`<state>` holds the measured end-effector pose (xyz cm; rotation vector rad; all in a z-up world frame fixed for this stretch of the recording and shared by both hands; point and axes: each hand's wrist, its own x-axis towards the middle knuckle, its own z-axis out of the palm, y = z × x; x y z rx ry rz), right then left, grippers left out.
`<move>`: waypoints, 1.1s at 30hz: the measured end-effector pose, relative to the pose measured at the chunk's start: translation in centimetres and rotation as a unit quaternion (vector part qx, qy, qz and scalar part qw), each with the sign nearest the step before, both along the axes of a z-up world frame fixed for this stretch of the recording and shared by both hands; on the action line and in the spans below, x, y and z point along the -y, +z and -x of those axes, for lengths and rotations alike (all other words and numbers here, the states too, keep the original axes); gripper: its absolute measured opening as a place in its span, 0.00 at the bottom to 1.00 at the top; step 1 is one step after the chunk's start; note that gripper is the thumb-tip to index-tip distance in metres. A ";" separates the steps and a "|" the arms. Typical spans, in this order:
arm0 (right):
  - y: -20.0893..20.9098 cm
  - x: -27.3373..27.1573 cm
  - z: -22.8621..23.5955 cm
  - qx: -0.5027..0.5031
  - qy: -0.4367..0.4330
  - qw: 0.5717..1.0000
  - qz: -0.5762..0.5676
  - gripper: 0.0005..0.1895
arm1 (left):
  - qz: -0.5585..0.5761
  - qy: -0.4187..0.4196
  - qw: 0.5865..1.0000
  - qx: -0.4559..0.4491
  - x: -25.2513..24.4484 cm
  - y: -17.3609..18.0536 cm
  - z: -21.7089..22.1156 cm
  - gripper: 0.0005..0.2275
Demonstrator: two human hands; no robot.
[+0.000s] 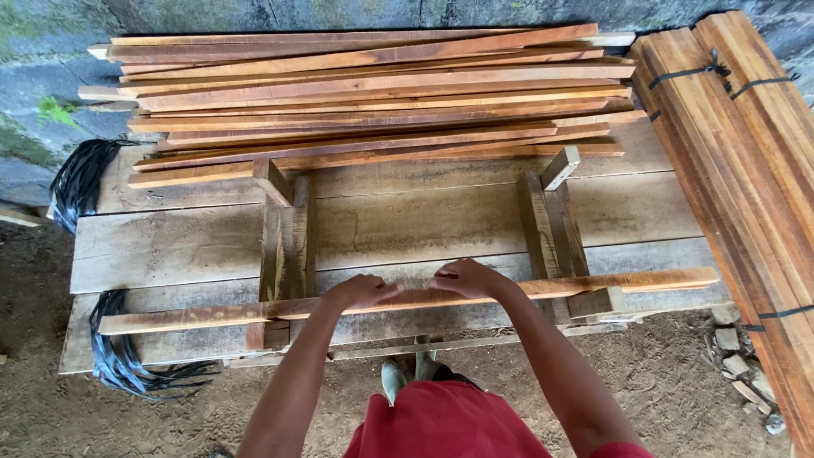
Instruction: Inspecting and sorting thin wooden strips on a workbench for quality control.
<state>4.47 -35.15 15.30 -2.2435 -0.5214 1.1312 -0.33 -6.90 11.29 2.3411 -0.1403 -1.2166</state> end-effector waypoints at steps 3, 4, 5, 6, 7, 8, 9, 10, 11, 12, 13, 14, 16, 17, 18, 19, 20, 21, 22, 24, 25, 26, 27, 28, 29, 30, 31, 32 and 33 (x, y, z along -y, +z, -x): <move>-3.1 1.5 -3.0 0.049 -0.056 0.995 -0.066 0.19 | 0.072 0.084 0.994 0.016 -1.4 -0.6 -1.7 0.30; -3.7 2.0 -4.0 0.051 -0.055 0.995 -0.066 0.19 | 0.072 0.086 0.994 0.018 -2.5 -3.4 -2.7 0.30; -4.3 2.7 -5.0 0.099 -0.060 0.990 -0.078 0.18 | 0.093 0.116 0.987 0.053 -3.7 -6.2 -3.7 0.24; -4.8 3.3 -6.1 0.148 -0.068 0.983 -0.090 0.19 | 0.115 0.145 0.979 0.088 -4.8 -8.9 -5.0 0.22; -4.5 3.6 -7.1 0.150 -0.068 0.982 -0.091 0.19 | 0.115 0.144 0.979 0.091 -5.6 -10.2 -6.2 0.22; -4.1 3.8 -8.1 0.165 -0.076 0.979 -0.092 0.17 | 0.107 0.142 0.973 0.146 -6.5 -11.6 -7.4 0.17; -3.7 4.0 -9.1 0.180 -0.085 0.976 -0.092 0.16 | 0.100 0.140 0.964 0.200 -7.4 -12.9 -8.7 0.16; -3.4 4.2 -10.2 0.184 -0.084 0.975 -0.094 0.16 | 0.100 0.140 0.964 0.204 -7.9 -12.5 -9.7 0.16; -3.1 4.3 -11.4 0.184 -0.090 0.975 -0.087 0.14 | 0.115 0.161 0.957 0.214 -8.4 -12.1 -10.8 0.15; -2.9 4.3 -12.6 0.183 -0.095 0.975 -0.080 0.12 | 0.130 0.183 0.949 0.223 -9.0 -11.8 -11.7 0.15; -2.9 4.5 -13.6 0.185 -0.094 0.975 -0.082 0.12 | 0.129 0.183 0.948 0.226 -9.1 -11.0 -13.0 0.15; -2.8 4.5 -14.6 0.226 -0.076 0.971 -0.032 0.08 | 0.161 0.228 0.933 0.226 -9.3 -10.2 -14.4 0.09; -2.5 4.2 -16.7 0.267 -0.058 0.962 0.016 0.04 | 0.191 0.271 0.916 0.227 -9.4 -8.0 -16.5 0.05; -2.3 3.9 -17.7 0.280 -0.059 0.958 0.021 0.04 | 0.102 0.237 0.927 0.274 -9.2 -6.5 -17.4 0.05; -2.1 3.8 -18.6 0.292 -0.061 0.954 0.026 0.05 | 0.013 0.199 0.927 0.317 -9.0 -5.2 -18.3 0.09; -3.1 4.1 -20.2 0.291 -0.062 0.954 0.026 0.05 | 0.013 0.197 0.928 0.317 -9.1 -5.3 -19.7 0.09; -4.1 4.3 -21.9 0.315 -0.052 0.946 0.053 0.07 | -0.029 0.204 0.921 0.330 -9.3 -5.4 -21.1 0.10; -5.1 4.5 -23.5 0.338 -0.042 0.937 0.081 0.09 | -0.071 0.210 0.913 0.342 -9.5 -5.6 -22.5 0.11; -4.6 4.4 -24.7 0.338 -0.042 0.937 0.080 0.09 | -0.071 0.210 0.913 0.342 -9.9 -6.0 -23.8 0.11; -3.5 4.2 -27.3 0.353 -0.031 0.926 0.129 0.18 | -0.077 0.226 0.898 0.370 -10.8 -6.9 -26.7 0.09; -3.3 4.0 -28.7 0.353 -0.031 0.926 0.130 0.18 | -0.077 0.226 0.898 0.370 -11.7 -8.1 -28.3 0.09; -3.2 3.8 -30.1 0.357 -0.023 0.926 0.122 0.21 | -0.076 0.199 0.882 0.421 -12.6 -9.4 -29.8 0.07; -3.0 3.6 -31.4 0.362 -0.015 0.925 0.114 0.24 | -0.074 0.171 0.862 0.471 -13.5 -10.7 -31.3 0.07; -3.3 3.4 -32.8 0.360 -0.014 0.926 0.115 0.24 | -0.073 0.172 0.863 0.469 -13.6 -9.7 -31.9 0.07; -3.6 3.3 -34.3 0.348 -0.022 0.927 0.135 0.23 | -0.096 0.175 0.873 0.446 -13.8 -8.9 -32.6 0.12; -3.8 3.1 -35.7 0.336 -0.031 0.929 0.154 0.26 | -0.118 0.176 0.882 0.422 -13.9 -8.0 -33.2 0.17; -3.8 3.0 -36.7 0.335 -0.030 0.929 0.156 0.26 | -0.117 0.177 0.882 0.420 -14.2 -8.0 -34.1 0.17; -3.9 2.8 -37.8 0.338 -0.024 0.925 0.173 0.29 | -0.137 0.159 0.880 0.425 -14.7 -8.0 -35.0 0.20; -3.9 2.5 -39.0 0.342 -0.018 0.920 0.191 0.34 | -0.156 0.142 0.878 0.430 -15.2 -8.0 -36.0 0.23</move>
